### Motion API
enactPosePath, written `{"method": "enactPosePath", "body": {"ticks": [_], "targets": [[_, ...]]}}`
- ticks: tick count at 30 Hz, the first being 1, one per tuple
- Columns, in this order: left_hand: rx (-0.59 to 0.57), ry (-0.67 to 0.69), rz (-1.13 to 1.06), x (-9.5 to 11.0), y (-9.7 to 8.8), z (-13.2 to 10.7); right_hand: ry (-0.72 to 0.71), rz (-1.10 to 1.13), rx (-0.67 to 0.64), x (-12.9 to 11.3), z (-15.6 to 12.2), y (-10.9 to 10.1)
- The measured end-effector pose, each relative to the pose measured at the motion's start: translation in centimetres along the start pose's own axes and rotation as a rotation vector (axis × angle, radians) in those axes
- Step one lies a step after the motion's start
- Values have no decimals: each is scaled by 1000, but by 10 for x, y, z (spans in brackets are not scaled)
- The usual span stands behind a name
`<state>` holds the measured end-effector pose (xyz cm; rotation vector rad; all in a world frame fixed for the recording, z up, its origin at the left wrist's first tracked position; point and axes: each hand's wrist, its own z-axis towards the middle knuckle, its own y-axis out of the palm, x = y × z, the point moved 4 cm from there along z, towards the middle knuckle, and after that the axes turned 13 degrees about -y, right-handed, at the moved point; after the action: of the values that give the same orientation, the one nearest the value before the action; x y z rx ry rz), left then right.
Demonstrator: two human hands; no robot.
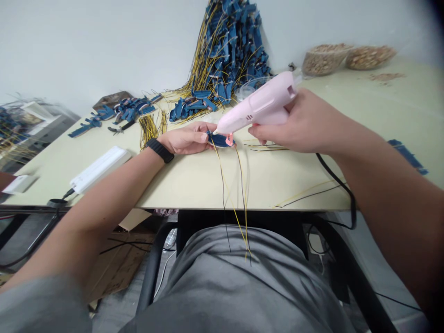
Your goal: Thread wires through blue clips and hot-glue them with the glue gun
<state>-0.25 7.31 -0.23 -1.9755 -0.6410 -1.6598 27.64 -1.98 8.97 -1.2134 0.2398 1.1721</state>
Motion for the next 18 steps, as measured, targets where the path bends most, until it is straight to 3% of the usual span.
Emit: {"method": "enactPosePath", "body": {"ticks": [18], "targets": [[15, 22, -42, -3, 1, 1, 11, -1, -6, 4, 5, 3]]}}
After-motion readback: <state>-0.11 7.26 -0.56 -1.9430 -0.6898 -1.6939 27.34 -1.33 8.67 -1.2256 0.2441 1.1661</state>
